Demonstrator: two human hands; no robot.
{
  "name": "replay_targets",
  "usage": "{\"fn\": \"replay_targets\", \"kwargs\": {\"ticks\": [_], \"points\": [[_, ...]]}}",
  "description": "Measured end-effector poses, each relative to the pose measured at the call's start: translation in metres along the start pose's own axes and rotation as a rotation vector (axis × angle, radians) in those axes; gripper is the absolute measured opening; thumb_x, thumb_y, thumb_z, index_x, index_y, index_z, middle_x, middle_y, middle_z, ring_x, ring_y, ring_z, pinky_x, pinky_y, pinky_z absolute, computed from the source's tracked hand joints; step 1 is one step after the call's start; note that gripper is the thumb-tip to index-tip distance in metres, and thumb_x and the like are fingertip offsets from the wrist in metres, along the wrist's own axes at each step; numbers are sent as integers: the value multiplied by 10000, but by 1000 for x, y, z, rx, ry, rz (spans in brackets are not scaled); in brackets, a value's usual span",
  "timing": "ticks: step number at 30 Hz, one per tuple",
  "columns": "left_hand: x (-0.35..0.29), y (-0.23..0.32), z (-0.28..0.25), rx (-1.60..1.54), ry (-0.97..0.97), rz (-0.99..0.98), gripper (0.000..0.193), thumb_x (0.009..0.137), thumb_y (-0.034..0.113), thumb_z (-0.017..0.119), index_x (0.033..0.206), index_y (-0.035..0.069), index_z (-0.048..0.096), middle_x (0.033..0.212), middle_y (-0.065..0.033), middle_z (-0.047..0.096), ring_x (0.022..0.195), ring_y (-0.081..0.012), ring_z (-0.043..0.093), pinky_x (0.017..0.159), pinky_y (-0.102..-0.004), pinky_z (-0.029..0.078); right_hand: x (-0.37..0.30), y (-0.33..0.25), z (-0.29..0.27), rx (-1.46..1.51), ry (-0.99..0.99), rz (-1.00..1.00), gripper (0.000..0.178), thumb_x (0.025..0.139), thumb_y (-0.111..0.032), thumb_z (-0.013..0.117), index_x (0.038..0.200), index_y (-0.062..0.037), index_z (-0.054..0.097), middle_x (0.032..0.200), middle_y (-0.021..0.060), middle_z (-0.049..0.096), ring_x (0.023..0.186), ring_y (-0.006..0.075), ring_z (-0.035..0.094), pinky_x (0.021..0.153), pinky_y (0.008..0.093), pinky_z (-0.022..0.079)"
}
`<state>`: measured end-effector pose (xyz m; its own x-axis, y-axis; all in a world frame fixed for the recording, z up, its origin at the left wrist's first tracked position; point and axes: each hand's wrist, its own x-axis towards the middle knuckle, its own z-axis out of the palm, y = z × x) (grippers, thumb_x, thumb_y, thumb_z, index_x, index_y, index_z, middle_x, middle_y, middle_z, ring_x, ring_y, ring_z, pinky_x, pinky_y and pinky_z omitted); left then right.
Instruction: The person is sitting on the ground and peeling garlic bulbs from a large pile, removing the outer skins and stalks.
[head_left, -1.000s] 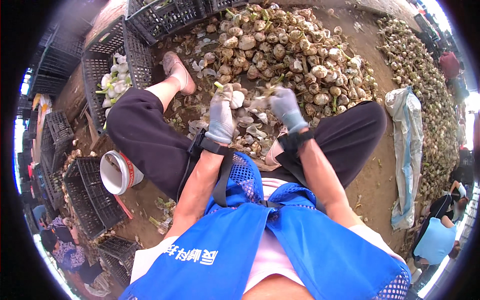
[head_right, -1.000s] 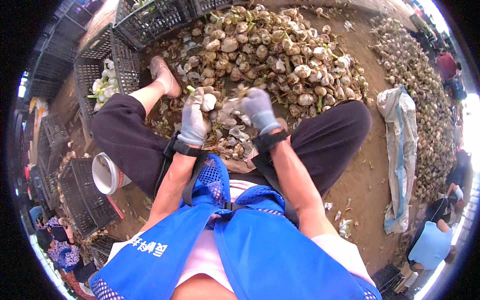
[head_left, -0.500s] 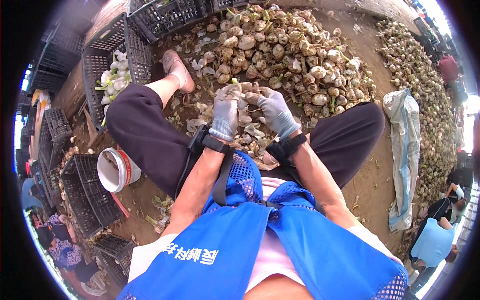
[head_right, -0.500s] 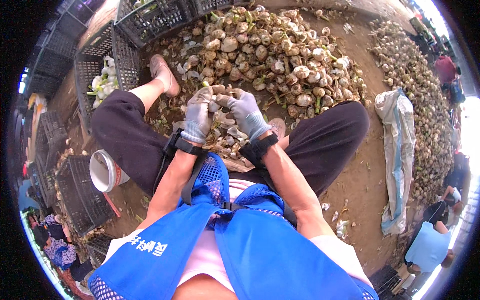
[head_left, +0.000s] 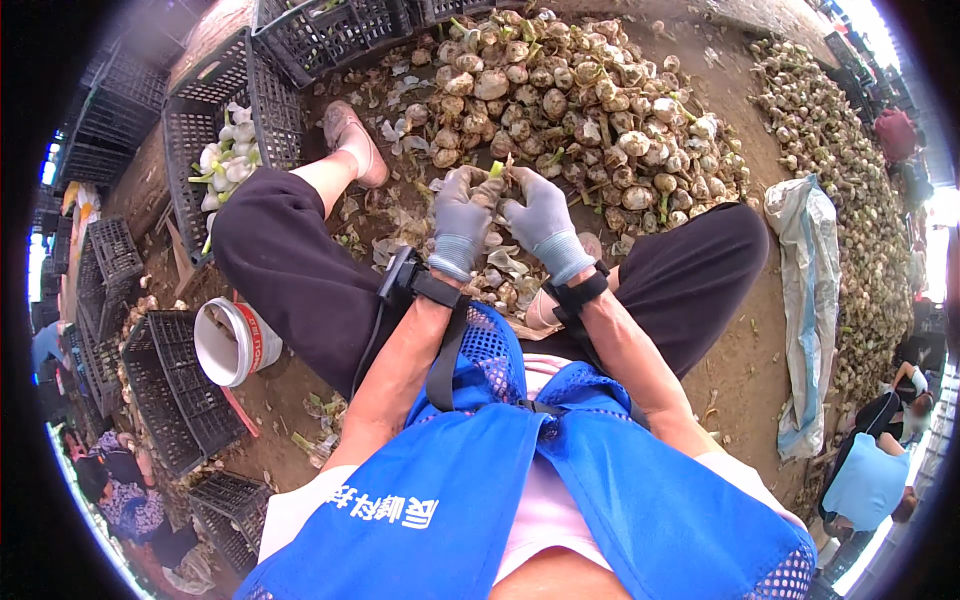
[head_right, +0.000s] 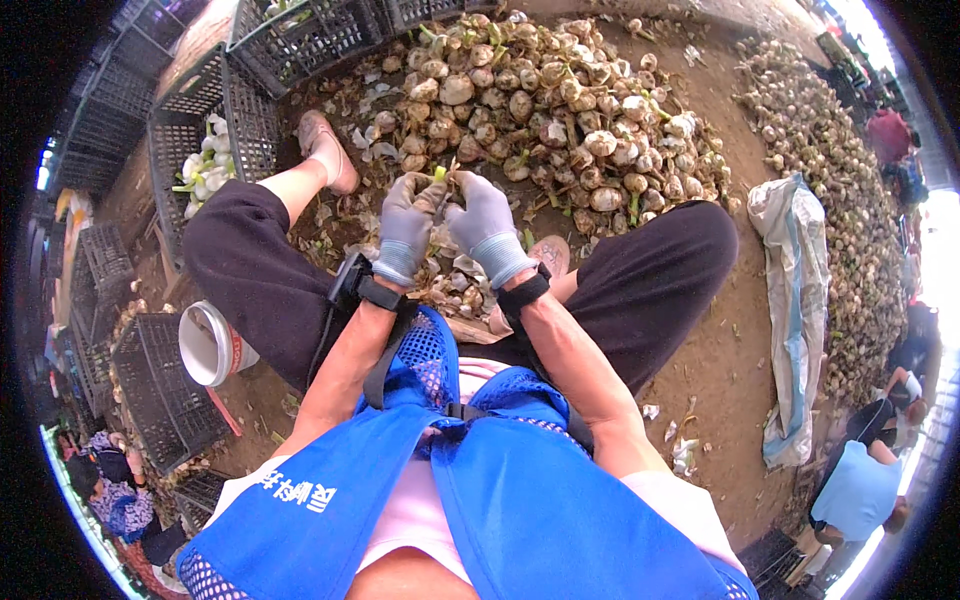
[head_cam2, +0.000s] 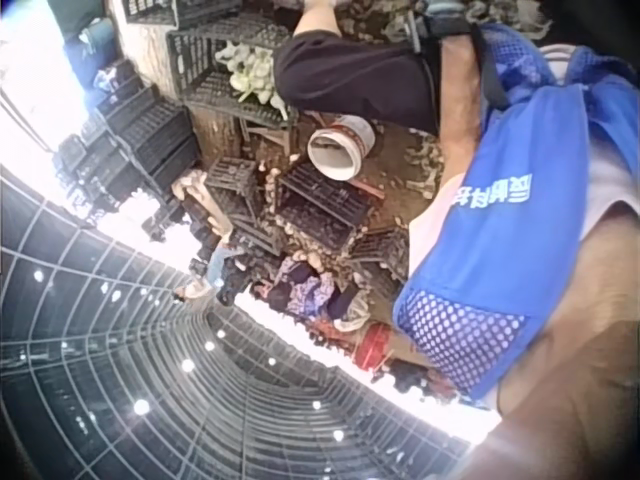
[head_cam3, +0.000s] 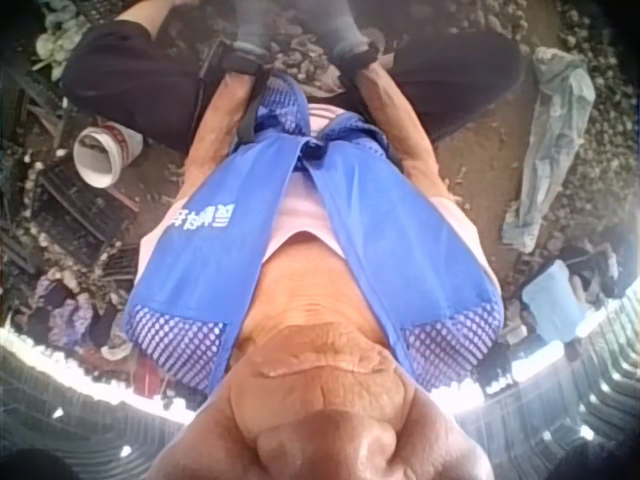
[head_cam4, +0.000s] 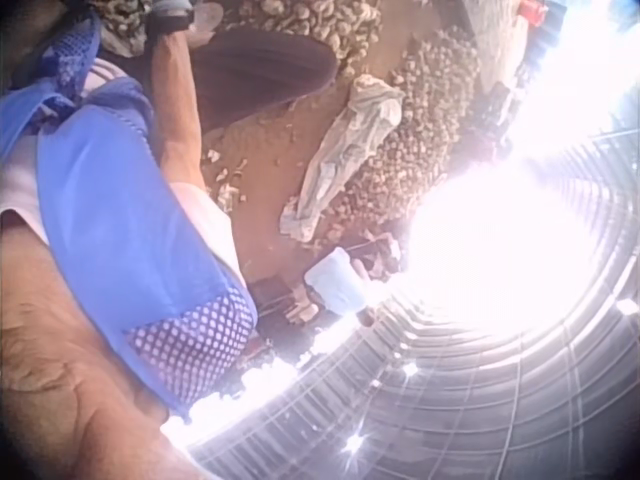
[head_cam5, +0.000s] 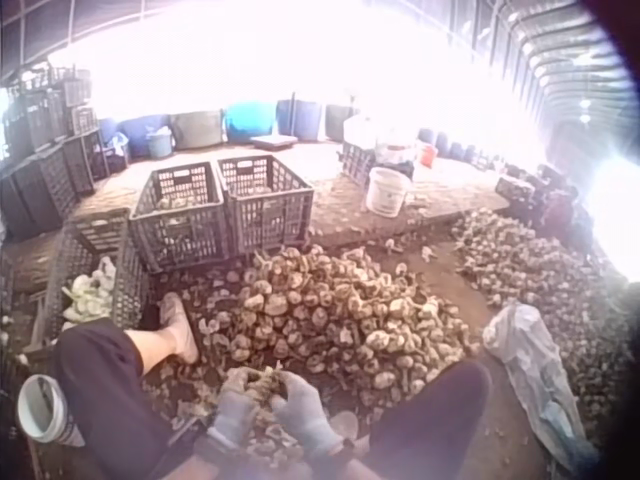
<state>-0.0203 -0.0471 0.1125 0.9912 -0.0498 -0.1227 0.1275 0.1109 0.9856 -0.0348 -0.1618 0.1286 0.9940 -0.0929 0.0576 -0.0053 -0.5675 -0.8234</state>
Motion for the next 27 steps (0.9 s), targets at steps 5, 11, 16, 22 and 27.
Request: {"fn": "replay_targets", "kwargs": {"ticks": [5, 11, 16, 22, 27], "points": [[-9, 7, -1, 478, 46, 345, 120, 873, 118, 550, 848, 2, 563, 752, -59, 561, 667, -105, 511, 605, -233, 438, 1, 15, 6, 188, -52, 18, 361, 693, -25, 529, 1048, 23, 572, 930, 212, 624, 854, 290, 617, 770, 327, 466], [4, 13, -23, -796, -121, -111, 224, 901, 172, 463, 907, -21, 577, 971, -156, 601, 928, -243, 571, 825, -336, 463, 0, 41, -5, 687, -256, 589, 305, 683, 42, 487, 961, 27, 610, 791, 17, 592, 651, 57, 532, 565, 197, 452], [12, -1, -25, -1276, -237, -295, 289, 864, 281, 525, 890, 6, 611, 992, -167, 603, 955, -333, 556, 858, -455, 438, 1, 30, -14, 33, -276, -49, 353, 697, -63, 499, 1030, 18, 585, 915, 238, 607, 909, 314, 594, 827, 324, 439], [16, -4, -21, -1086, -55, -281, 273, 903, 254, 476, 799, 13, 552, 966, -189, 603, 947, -290, 574, 810, -418, 481, 2, -7, -27, 596, -147, 217, 240, 777, -52, 529, 994, 28, 590, 877, 125, 640, 781, 203, 618, 689, 287, 491], [12, 5, -13, -675, -40, -121, 314, 939, 243, 407, 887, -14, 579, 938, -138, 611, 858, -186, 580, 698, -257, 487, -5, -17, -16, 1127, -271, 378, 182, 867, -189, 553, 986, -52, 561, 832, 48, 627, 682, 147, 619, 542, 271, 509]]}}
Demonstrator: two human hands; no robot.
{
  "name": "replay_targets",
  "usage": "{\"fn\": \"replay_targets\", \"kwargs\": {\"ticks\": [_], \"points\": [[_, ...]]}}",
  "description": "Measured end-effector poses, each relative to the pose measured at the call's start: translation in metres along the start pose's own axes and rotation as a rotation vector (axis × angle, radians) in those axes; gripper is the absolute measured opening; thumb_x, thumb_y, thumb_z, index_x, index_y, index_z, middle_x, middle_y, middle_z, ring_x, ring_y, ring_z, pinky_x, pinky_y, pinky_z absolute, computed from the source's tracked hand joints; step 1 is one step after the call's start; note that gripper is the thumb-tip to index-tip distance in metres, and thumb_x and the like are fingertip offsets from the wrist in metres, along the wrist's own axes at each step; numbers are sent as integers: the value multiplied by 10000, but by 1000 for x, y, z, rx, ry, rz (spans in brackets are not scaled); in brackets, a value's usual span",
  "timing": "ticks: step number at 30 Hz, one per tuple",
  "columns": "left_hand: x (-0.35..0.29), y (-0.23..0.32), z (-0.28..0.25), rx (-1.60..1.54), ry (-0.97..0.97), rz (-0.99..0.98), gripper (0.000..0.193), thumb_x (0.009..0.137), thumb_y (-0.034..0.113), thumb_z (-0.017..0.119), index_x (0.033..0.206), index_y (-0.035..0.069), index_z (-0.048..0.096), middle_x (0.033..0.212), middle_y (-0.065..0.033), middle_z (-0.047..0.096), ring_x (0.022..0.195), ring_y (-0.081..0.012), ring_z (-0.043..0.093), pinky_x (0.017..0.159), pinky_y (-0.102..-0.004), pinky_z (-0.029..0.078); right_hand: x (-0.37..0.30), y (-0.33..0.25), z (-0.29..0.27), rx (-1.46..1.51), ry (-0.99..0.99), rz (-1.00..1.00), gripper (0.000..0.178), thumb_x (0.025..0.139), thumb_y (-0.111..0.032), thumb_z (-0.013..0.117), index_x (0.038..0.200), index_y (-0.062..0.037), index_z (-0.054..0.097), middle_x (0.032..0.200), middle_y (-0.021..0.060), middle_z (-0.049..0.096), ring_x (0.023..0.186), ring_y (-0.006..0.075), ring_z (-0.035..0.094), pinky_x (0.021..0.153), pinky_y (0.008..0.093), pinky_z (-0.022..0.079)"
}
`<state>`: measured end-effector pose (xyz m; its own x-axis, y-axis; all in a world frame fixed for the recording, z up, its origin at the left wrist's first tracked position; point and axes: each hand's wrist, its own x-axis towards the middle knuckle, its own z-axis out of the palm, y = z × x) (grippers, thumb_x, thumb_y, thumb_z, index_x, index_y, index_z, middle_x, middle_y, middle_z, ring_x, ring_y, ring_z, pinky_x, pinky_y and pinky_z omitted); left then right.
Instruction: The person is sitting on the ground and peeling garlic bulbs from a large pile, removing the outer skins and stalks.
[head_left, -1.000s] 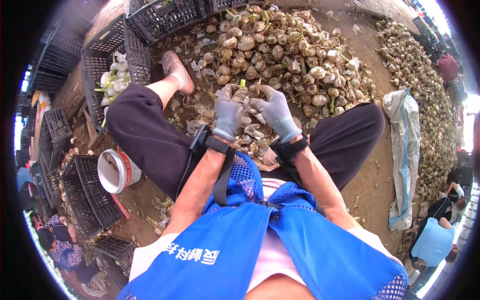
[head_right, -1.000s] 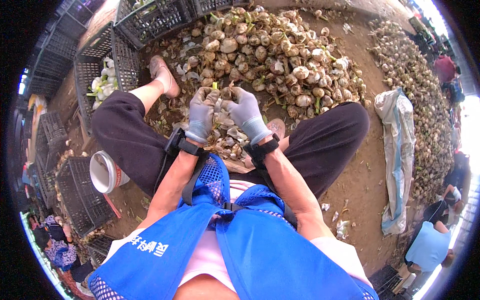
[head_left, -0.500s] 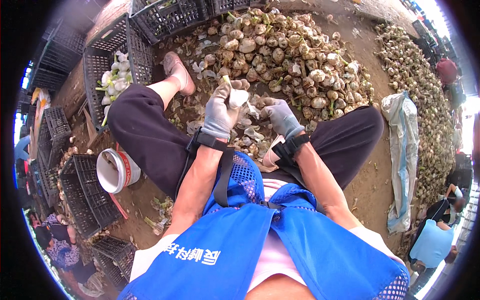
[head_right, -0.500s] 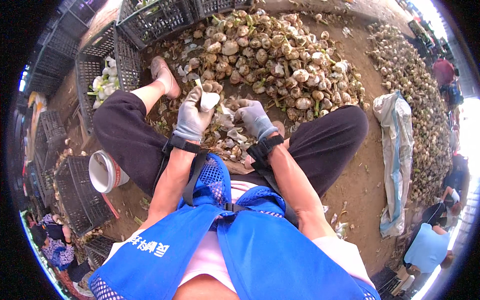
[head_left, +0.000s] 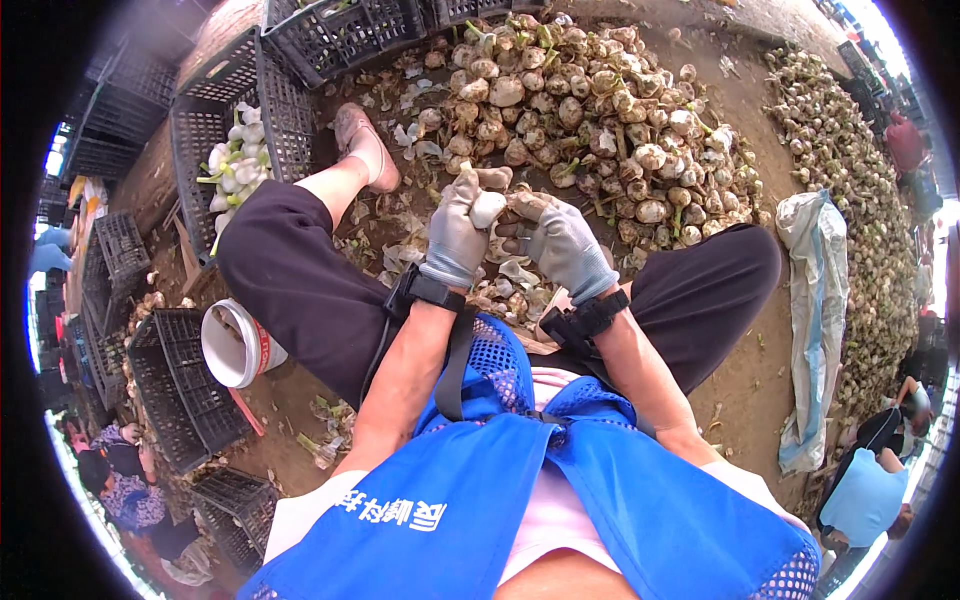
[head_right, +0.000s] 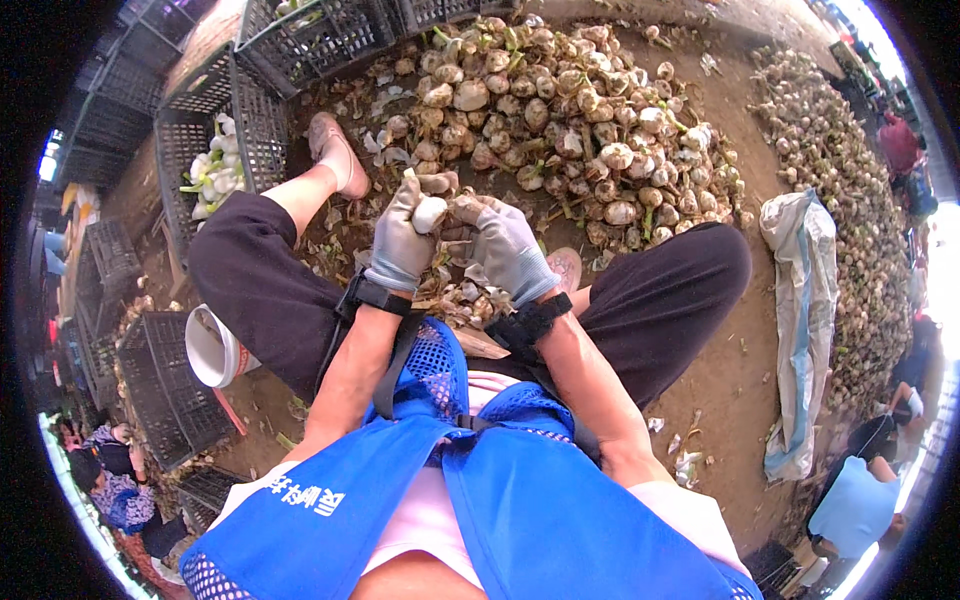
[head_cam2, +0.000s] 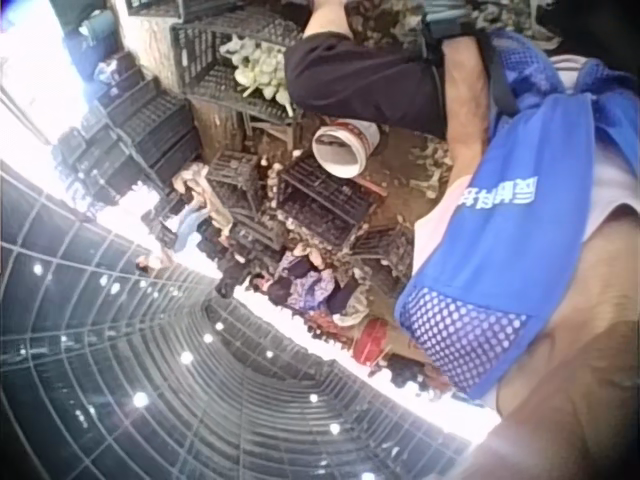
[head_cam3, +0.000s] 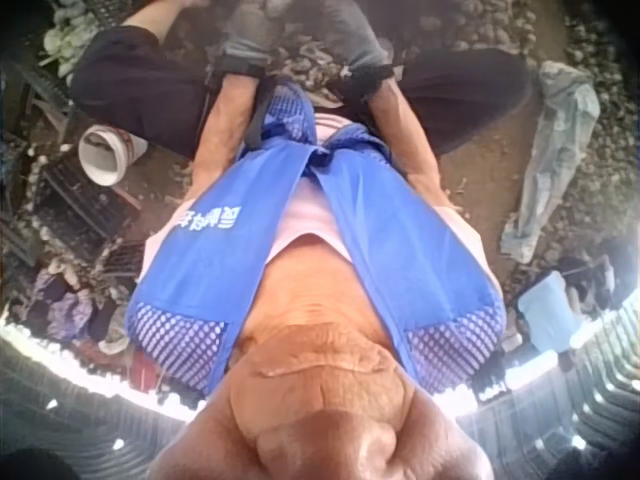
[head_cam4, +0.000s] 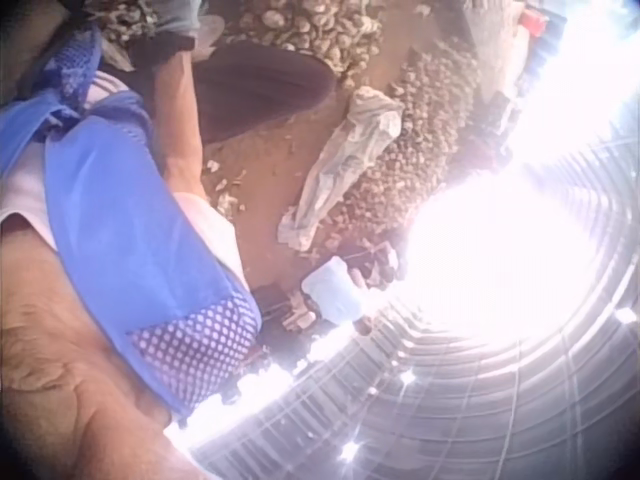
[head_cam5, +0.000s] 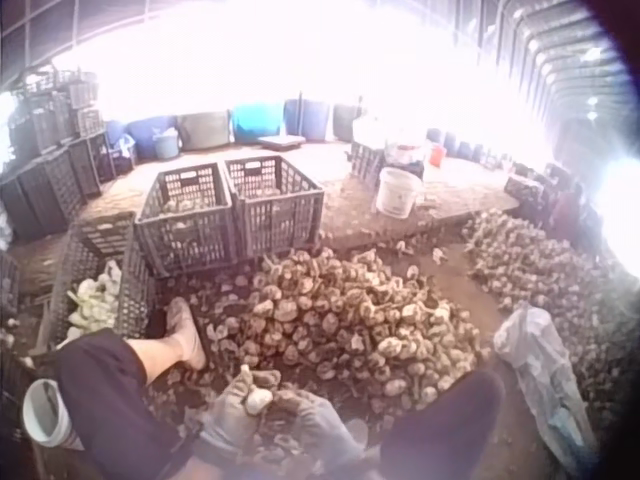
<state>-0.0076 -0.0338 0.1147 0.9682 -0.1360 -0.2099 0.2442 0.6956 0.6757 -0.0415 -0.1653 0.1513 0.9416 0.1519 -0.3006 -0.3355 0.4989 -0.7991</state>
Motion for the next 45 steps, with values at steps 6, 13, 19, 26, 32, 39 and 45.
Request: {"fn": "replay_targets", "kwargs": {"ticks": [6, 13, 19, 26, 32, 39, 45], "points": [[-1, 4, 0, 304, -13, -13, 271, 935, 236, 427, 961, 13, 580, 881, -66, 611, 762, -121, 582, 684, -249, 484, 13, 7, -8, 7, 79, 148, 229, 913, -164, 477, 1056, 7, 532, 960, 84, 599, 780, 174, 623, 651, 326, 546], [4, -6, -8, 305, 3, 57, 244, 917, 238, 476, 897, 19, 585, 815, -44, 603, 679, -110, 561, 636, -241, 475, 20, 15, -7, -96, 98, 65, 217, 828, -121, 583, 1013, -10, 564, 859, 60, 627, 674, 140, 616, 558, 273, 523], [9, -5, -8, -3, 166, 35, 195, 897, 216, 518, 843, 41, 584, 746, -39, 590, 635, -127, 567, 564, -238, 477, 12, 6, -12, 84, 172, 242, 219, 785, 3, 516, 997, 4, 569, 878, 84, 627, 684, 179, 620, 567, 297, 529], [2, 1, -2, 349, 80, 256, 145, 901, 149, 501, 837, 40, 571, 788, -15, 551, 653, -77, 508, 588, -196, 441, 23, 11, 17, -325, 189, -101, 226, 746, -15, 567, 961, 50, 591, 825, 37, 616, 707, 78, 546, 624, 218, 460], [6, 1, -5, 1152, 40, 882, 123, 907, 129, 485, 863, 33, 550, 887, -21, 531, 785, -82, 483, 699, -202, 401, 29, 14, 16, -353, 189, -51, 264, 738, -19, 563, 1000, 11, 580, 829, 42, 622, 706, 79, 553, 604, 213, 459], [3, -5, -5, 348, 254, 217, 146, 900, 162, 507, 880, 33, 573, 806, -12, 583, 689, -78, 548, 599, -220, 463, 26, 10, 14, 27, 92, 172, 238, 855, -110, 556, 1067, -3, 539, 949, 54, 610, 790, 112, 600, 661, 233, 502], [4, -11, -9, 154, 322, 30, 184, 905, 205, 500, 863, 43, 576, 795, -22, 597, 659, -91, 557, 565, -231, 469, 28, 15, 4, -96, 58, 133, 222, 882, -96, 509, 1078, 4, 532, 977, 66, 609, 815, 129, 605, 688, 254, 512]]}}
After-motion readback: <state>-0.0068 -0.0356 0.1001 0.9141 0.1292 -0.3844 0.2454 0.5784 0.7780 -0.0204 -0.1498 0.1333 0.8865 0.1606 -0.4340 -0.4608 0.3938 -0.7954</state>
